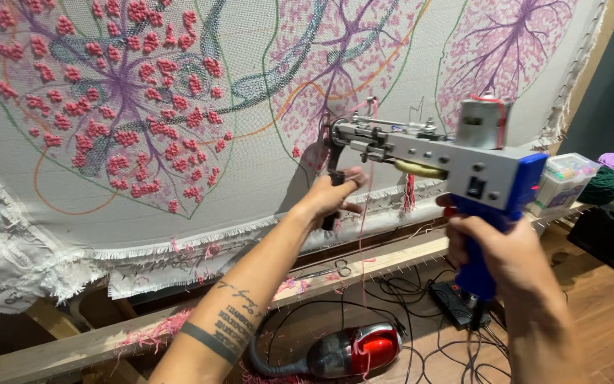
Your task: Use a tufting gun to apply yarn to a rug frame to create a patterned rug.
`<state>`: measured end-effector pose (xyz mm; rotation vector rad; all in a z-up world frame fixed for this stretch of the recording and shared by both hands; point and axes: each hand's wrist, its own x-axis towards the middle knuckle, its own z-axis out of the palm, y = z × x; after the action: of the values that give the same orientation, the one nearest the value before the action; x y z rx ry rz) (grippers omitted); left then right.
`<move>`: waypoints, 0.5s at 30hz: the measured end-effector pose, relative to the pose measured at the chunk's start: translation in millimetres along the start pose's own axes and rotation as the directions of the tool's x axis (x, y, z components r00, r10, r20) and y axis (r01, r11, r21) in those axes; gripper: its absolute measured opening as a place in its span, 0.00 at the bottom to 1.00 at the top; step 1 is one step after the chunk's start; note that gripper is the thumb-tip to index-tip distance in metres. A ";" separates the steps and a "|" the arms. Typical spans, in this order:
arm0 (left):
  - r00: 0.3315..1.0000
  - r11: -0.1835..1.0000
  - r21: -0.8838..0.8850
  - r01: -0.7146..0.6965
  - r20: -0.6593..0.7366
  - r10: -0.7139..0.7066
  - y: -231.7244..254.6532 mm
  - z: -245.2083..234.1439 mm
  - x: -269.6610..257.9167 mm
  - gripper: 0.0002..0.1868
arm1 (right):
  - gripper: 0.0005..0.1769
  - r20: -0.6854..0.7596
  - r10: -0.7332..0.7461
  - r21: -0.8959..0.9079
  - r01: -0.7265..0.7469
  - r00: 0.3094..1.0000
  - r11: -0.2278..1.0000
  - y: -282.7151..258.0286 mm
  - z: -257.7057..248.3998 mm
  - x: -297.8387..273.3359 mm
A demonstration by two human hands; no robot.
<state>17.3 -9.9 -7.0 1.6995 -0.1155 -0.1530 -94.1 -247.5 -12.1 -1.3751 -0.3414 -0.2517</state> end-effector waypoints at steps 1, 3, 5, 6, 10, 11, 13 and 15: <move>1.000 1.000 -0.002 0.004 -0.002 -0.004 1.3 5.5 -3.6 0.31 | 0.13 0.002 0.004 0.000 -0.004 1.000 1.000 -0.6 -8.2 3.0; 0.979 0.987 -0.094 -0.132 0.142 0.144 3.2 18.5 -10.3 0.26 | 0.14 0.057 -0.026 0.085 0.021 0.998 0.996 -1.3 -26.1 7.7; 0.974 0.989 -0.103 -0.105 0.188 0.123 3.3 24.6 -8.5 0.27 | 0.14 0.051 -0.004 0.076 0.000 0.999 0.997 -8.6 -36.4 5.4; 0.966 0.991 -0.104 -0.082 0.237 0.105 3.1 28.1 -8.7 0.29 | 0.15 0.041 0.011 0.071 -0.014 0.999 0.997 -11.8 -41.6 2.4; 0.953 0.984 -0.092 -0.155 0.248 0.174 -2.7 40.3 3.1 0.16 | 0.13 0.056 -0.033 0.034 0.031 0.998 0.999 -19.4 -55.2 -4.8; 0.964 0.982 -0.107 -0.156 0.202 0.175 -1.5 44.1 1.4 0.16 | 0.10 0.063 -0.050 0.047 0.047 0.997 0.998 -20.5 -56.8 -7.0; 0.973 0.980 -0.123 -0.155 0.155 0.173 1.9 51.6 -3.5 0.17 | 0.07 0.071 -0.066 0.061 0.061 0.995 0.996 -23.3 -58.2 -9.4; 0.985 0.986 0.019 -0.167 -0.042 0.168 5.9 59.7 -9.2 0.21 | 0.16 0.119 -0.095 0.050 0.090 0.988 0.995 -25.8 -58.4 -10.3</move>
<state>-1.7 -67.5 -8.6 1.6996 -0.2264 0.0106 -107.9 -309.8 -1.7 -1.3352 -0.5097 -0.2366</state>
